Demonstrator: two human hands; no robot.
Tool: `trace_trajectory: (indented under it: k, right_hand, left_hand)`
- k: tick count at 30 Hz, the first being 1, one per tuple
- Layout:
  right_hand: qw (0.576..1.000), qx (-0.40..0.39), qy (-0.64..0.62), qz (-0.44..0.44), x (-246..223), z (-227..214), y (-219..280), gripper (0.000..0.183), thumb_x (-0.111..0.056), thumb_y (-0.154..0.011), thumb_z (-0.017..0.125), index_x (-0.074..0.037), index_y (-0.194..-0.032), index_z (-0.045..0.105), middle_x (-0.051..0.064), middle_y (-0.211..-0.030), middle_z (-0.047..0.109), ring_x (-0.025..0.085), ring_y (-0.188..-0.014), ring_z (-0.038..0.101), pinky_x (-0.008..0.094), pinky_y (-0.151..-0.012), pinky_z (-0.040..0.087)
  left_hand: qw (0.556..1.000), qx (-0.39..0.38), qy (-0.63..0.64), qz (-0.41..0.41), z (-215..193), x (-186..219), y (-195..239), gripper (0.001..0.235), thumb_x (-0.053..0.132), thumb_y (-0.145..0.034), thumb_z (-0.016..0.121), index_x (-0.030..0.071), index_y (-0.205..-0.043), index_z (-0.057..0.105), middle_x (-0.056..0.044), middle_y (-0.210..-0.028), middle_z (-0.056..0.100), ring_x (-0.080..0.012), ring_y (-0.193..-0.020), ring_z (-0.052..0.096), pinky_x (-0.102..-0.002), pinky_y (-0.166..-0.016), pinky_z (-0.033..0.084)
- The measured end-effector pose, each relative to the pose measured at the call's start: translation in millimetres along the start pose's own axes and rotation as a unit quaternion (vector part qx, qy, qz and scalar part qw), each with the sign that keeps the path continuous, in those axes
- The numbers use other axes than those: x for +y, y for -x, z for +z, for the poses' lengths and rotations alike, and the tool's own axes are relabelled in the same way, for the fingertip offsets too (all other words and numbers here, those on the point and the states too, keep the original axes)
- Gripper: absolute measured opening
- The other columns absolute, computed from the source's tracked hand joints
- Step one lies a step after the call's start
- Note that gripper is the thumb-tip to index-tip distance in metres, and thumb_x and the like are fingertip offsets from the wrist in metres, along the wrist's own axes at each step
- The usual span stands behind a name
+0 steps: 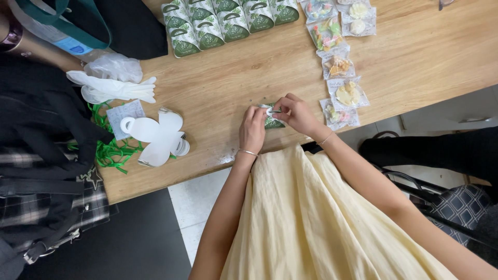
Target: Packaging small bagged items into white decorative cardboard boxes on a workbench.
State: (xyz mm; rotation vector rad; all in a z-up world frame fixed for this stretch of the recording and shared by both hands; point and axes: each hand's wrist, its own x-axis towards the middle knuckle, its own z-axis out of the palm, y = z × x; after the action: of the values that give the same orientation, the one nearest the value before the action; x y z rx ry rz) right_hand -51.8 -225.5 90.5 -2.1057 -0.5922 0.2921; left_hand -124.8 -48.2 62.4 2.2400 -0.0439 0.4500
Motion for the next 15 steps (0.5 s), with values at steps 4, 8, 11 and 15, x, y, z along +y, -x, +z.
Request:
trace_trajectory:
  k: [4, 8, 11, 15]
  right_hand:
    - [0.984, 0.061, 0.087, -0.146, -11, 7, -1, 0.02, -0.01, -0.08, 0.082, -0.01, -0.097, 0.072, 0.009, -0.095, 0.062, 0.031, -0.093, 0.06, 0.042, -0.079, 0.051]
    - [0.984, 0.03, 0.123, -0.122, -12, 18, -2, 0.012, -0.013, -0.085, 0.077, -0.011, -0.096, 0.072, 0.009, -0.098, 0.062, 0.033, -0.099, 0.059, 0.042, -0.083, 0.052]
    - [0.981, 0.026, 0.134, -0.139, -12, 23, -3, 0.011, -0.014, -0.086, 0.075, -0.011, -0.096, 0.071, 0.009, -0.097, 0.061, 0.033, -0.097, 0.059, 0.042, -0.082, 0.052]
    - [0.977, 0.035, 0.135, -0.161, -8, 26, -3, 0.012, -0.012, -0.086, 0.075, -0.01, -0.097, 0.071, 0.011, -0.096, 0.059, 0.034, -0.095, 0.058, 0.043, -0.082, 0.052]
  left_hand:
    - [0.988, 0.009, 0.127, -0.092, 13, -12, 6, 0.015, 0.014, -0.106, 0.054, 0.005, -0.113, 0.064, -0.009, -0.098, 0.066, -0.0259, -0.093, 0.066, -0.039, -0.08, 0.054]
    - [0.954, 0.014, 0.215, -0.207, 32, -35, 14, 0.02, 0.022, -0.105, 0.061, 0.002, -0.107, 0.063, -0.008, -0.088, 0.069, -0.0162, -0.079, 0.064, -0.032, -0.073, 0.054]
    - [0.949, 0.025, 0.227, -0.219, 45, -52, 20, 0.019, 0.021, -0.102, 0.066, 0.002, -0.104, 0.062, -0.006, -0.088, 0.07, -0.0132, -0.076, 0.064, -0.029, -0.071, 0.054]
    - [0.941, 0.035, 0.238, -0.239, 55, -63, 24, 0.017, 0.017, -0.1, 0.068, 0.002, -0.104, 0.063, -0.005, -0.088, 0.071, -0.0127, -0.076, 0.065, -0.028, -0.07, 0.054]
